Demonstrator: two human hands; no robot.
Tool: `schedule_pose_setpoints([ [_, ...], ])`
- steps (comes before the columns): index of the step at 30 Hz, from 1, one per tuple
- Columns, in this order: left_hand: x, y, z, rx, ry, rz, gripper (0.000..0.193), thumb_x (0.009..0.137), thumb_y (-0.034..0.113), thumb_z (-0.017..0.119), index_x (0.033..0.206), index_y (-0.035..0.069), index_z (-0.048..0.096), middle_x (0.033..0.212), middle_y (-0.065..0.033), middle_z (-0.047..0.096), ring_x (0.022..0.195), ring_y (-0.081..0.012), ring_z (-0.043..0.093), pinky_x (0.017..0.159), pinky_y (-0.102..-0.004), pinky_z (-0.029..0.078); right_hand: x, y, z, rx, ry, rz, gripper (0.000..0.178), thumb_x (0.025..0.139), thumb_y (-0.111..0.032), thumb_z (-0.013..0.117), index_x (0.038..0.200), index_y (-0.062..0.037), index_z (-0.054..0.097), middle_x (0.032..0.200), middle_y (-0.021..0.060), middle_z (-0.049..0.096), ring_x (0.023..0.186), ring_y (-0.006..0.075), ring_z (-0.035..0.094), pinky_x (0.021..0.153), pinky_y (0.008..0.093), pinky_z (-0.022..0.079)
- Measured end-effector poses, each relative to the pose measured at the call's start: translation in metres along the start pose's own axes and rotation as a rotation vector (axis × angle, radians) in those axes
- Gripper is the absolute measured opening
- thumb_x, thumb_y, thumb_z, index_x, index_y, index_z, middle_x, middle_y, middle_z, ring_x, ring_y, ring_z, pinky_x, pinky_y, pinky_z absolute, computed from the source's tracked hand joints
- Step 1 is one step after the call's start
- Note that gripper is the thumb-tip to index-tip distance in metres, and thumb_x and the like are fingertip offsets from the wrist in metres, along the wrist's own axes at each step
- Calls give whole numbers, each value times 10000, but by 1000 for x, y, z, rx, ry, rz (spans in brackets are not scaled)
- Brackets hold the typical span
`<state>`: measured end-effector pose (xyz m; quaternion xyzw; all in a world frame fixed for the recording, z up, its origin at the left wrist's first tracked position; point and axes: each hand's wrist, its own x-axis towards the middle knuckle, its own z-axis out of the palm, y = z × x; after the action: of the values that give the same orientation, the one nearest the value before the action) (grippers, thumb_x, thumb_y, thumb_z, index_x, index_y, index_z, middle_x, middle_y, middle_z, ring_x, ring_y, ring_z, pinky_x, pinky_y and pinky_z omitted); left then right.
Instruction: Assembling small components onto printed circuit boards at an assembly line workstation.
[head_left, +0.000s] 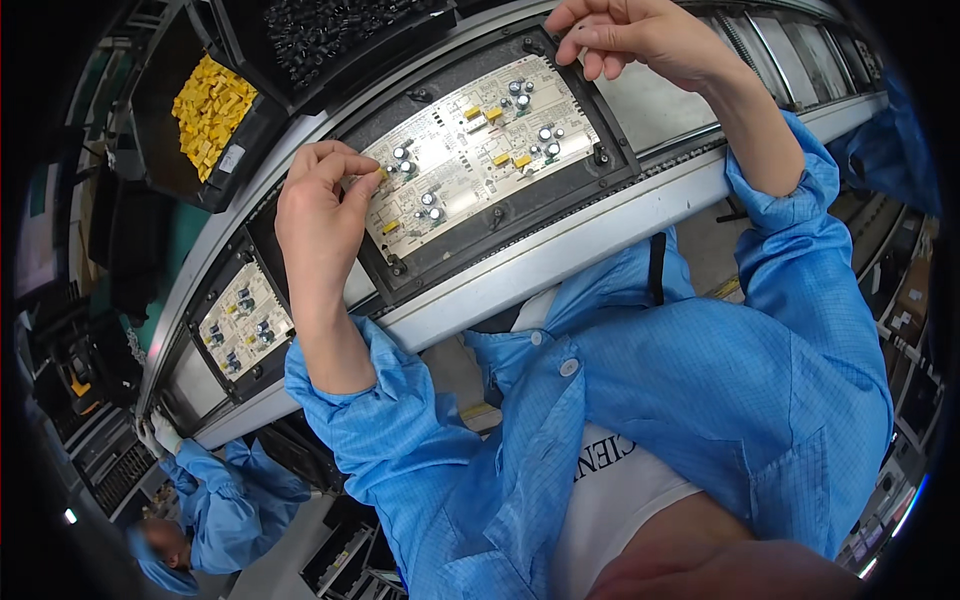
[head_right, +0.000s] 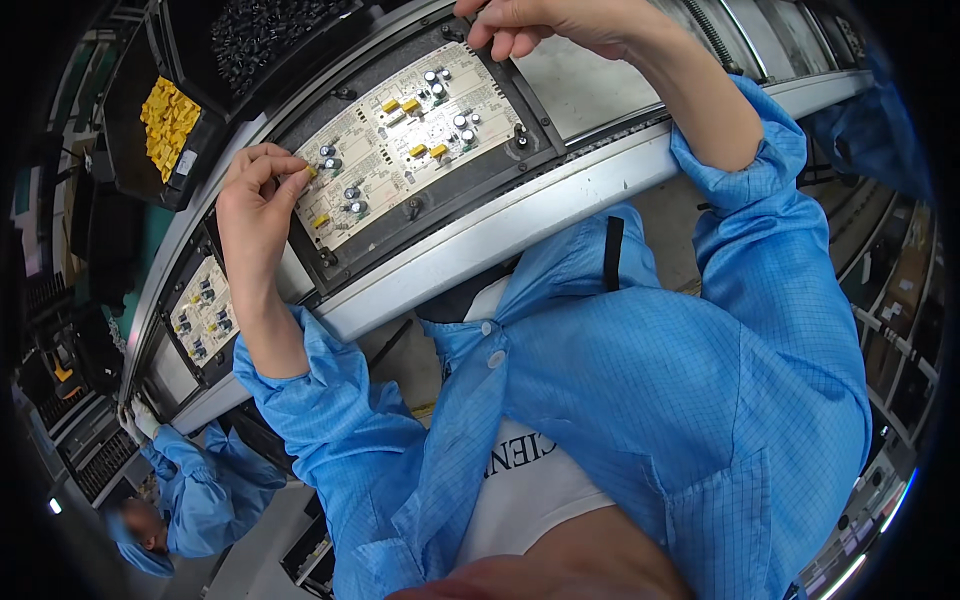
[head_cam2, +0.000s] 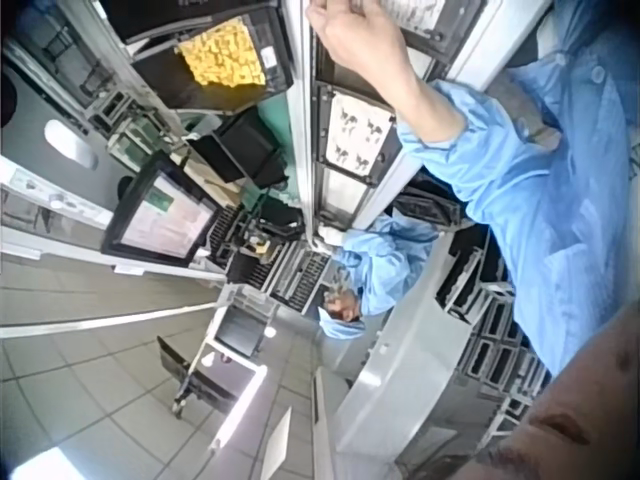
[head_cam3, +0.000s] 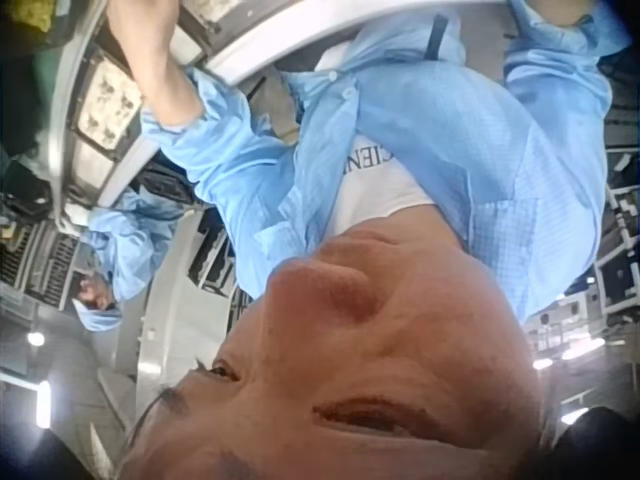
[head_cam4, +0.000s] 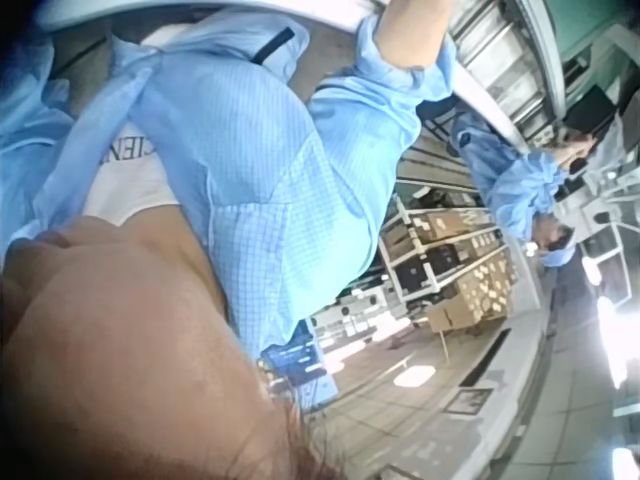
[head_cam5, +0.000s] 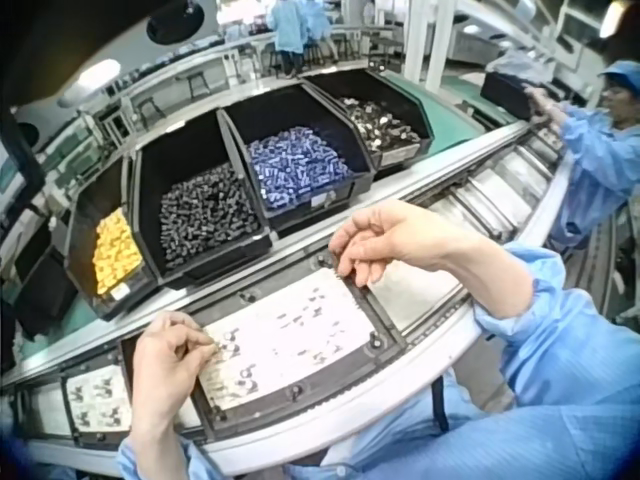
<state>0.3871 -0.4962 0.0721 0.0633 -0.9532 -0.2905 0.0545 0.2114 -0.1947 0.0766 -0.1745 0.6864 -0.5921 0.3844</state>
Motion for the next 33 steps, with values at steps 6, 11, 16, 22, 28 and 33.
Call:
schedule_pose_setpoints([
  [6, 2, 0, 4, -25, -12, -14, 117, 758, 51, 729, 874, 47, 726, 936, -47, 639, 672, -149, 572, 627, -278, 473, 1, 4, -6, -24, -31, 50, 160, 927, -139, 648, 950, 19, 658, 803, 62, 693, 666, 87, 640, 588, 204, 508],
  [11, -3, -2, 1, -26, -19, -26, 107, 753, 58, 731, 859, 47, 724, 926, -48, 639, 690, -152, 591, 641, -279, 478, 4, 5, 3, -5, -63, -135, 171, 917, -176, 675, 897, -6, 685, 725, 2, 630, 560, 50, 514, 510, 175, 394],
  [16, -3, -1, 1, -8, 1, 5, 101, 746, 65, 732, 845, 47, 721, 909, -47, 641, 702, -156, 609, 649, -278, 482, 5, 2, 7, 198, -121, -54, 180, 927, -166, 661, 947, 13, 670, 721, 12, 615, 549, 54, 493, 504, 172, 380],
  [22, -1, -4, 4, -66, 3, -18, 90, 744, 67, 729, 831, 47, 721, 902, -41, 644, 717, -167, 623, 660, -283, 490, 19, 7, 13, 280, -391, -298, 186, 941, -123, 627, 1061, 20, 629, 827, 49, 659, 648, 91, 614, 594, 187, 504],
  [28, -4, -3, 4, 10, 37, 44, 82, 747, 80, 727, 824, 52, 721, 916, -46, 650, 738, -196, 644, 678, -295, 501, 29, -9, 44, 45, -505, -463, 159, 921, -83, 643, 1039, 23, 642, 892, 78, 690, 734, 105, 666, 642, 203, 536],
  [33, -4, -4, 6, 8, 49, 23, 77, 755, 90, 723, 822, 53, 710, 924, -43, 646, 756, -205, 655, 678, -316, 506, 33, -26, 66, 80, -376, -65, 157, 896, -45, 662, 1026, 43, 654, 842, 73, 688, 723, 97, 661, 659, 205, 537],
])
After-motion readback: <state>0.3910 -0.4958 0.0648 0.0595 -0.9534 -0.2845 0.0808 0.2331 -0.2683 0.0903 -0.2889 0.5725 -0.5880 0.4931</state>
